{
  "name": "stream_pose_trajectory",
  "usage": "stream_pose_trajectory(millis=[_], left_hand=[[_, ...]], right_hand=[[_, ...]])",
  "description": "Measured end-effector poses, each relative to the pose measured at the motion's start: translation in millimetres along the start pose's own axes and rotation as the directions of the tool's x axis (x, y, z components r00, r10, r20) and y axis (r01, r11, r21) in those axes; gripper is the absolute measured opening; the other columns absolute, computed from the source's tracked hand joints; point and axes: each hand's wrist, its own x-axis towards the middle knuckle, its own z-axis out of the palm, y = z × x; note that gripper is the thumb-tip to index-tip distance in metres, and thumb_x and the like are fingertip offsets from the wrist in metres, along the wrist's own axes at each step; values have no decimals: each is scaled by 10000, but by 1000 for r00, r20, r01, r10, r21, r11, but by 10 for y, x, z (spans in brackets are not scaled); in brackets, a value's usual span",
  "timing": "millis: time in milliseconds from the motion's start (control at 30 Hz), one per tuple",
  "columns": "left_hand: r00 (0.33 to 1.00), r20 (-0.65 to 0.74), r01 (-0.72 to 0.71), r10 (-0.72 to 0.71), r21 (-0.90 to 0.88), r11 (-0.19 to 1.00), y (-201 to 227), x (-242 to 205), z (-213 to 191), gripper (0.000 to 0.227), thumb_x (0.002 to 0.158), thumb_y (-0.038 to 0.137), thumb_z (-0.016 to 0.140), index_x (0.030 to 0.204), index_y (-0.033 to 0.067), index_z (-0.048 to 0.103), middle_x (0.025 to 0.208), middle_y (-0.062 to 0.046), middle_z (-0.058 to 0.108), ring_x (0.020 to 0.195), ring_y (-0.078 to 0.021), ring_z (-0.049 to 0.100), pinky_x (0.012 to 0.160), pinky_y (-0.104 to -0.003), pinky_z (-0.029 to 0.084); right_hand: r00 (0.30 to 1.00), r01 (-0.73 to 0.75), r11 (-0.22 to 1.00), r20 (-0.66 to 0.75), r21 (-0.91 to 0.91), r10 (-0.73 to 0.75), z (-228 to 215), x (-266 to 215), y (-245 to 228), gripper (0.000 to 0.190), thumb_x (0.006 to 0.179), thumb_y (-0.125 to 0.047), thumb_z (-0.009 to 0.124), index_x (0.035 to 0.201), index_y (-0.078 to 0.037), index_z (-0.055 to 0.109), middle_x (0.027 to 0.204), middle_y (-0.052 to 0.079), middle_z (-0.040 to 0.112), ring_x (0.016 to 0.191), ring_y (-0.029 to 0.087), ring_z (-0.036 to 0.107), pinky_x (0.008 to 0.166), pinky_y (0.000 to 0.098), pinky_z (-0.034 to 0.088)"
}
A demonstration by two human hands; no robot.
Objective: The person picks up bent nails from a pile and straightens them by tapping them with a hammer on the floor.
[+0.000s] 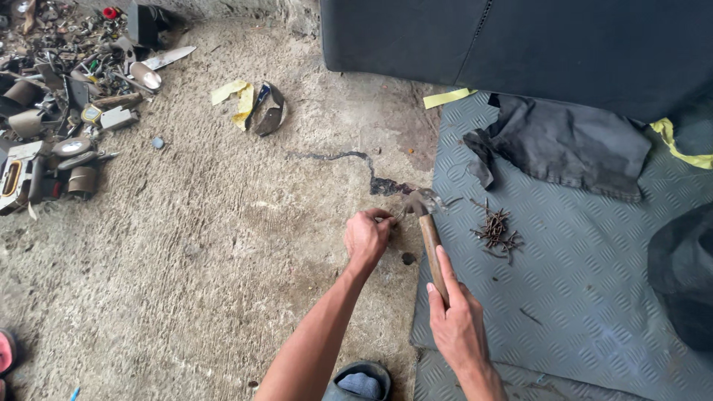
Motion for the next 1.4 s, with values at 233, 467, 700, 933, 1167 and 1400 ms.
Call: stream_pose_trajectory(millis=[233, 467, 700, 933, 1167, 1400], left_hand=[[998, 3, 66, -66, 46, 997, 74, -2, -2, 173, 852, 322, 813, 1016, 270, 835, 737, -4, 761, 568, -105, 636, 529, -327, 487], [991, 28, 134, -134, -19, 991, 78, 19, 27, 159, 901, 287, 758, 1048, 283, 820, 716, 31, 761, 492, -68, 565, 436, -296, 417], [993, -19, 112, -112, -36, 993, 72, -4, 8, 155, 871, 291, 791, 1020, 277, 830, 726, 20, 769, 524, -88, 609, 477, -325, 459], [988, -1, 152, -152, -44, 987, 123, -17, -15, 160, 858, 283, 789, 1011, 288, 834, 757, -1, 793, 619, -131, 696, 594, -355, 543], [995, -41, 94, -95, -36, 995, 126, -46, -18, 163, 840, 296, 818, 1001, 273, 839, 803, -24, 793, 667, -158, 708, 635, -363, 552], [994, -16, 108, -109, -39, 993, 104, -55, -18, 155, 854, 288, 799, 1005, 291, 834, 798, 7, 797, 611, -122, 673, 575, -347, 536]], right_hand=[[998, 16, 997, 57, -79, -11, 120, 2, 111, 668, 924, -134, 655, 1539, -271, 435, 790, 221, 673, 688, 388, 708, 588, 475, 534], [996, 45, 997, -71, -69, -50, 126, -83, 97, 662, 926, -141, 662, 1541, -253, 444, 745, 198, 648, 609, 350, 685, 545, 466, 509], [999, 26, 996, -15, -89, -28, 213, 12, 117, 665, 923, -139, 665, 1537, -272, 448, 728, 203, 652, 614, 357, 693, 554, 466, 525], [998, 47, 994, -32, -101, -50, 162, 12, 89, 668, 918, -133, 667, 1535, -276, 454, 754, 206, 659, 634, 365, 689, 564, 464, 529], [983, 179, 975, -19, -129, -183, 105, 50, 56, 677, 916, -116, 655, 1548, -238, 443, 774, 201, 649, 638, 354, 676, 560, 462, 525], [975, 203, 967, -54, -156, -214, 129, 24, 67, 670, 919, -115, 660, 1542, -232, 443, 747, 169, 620, 575, 305, 640, 521, 439, 504]])
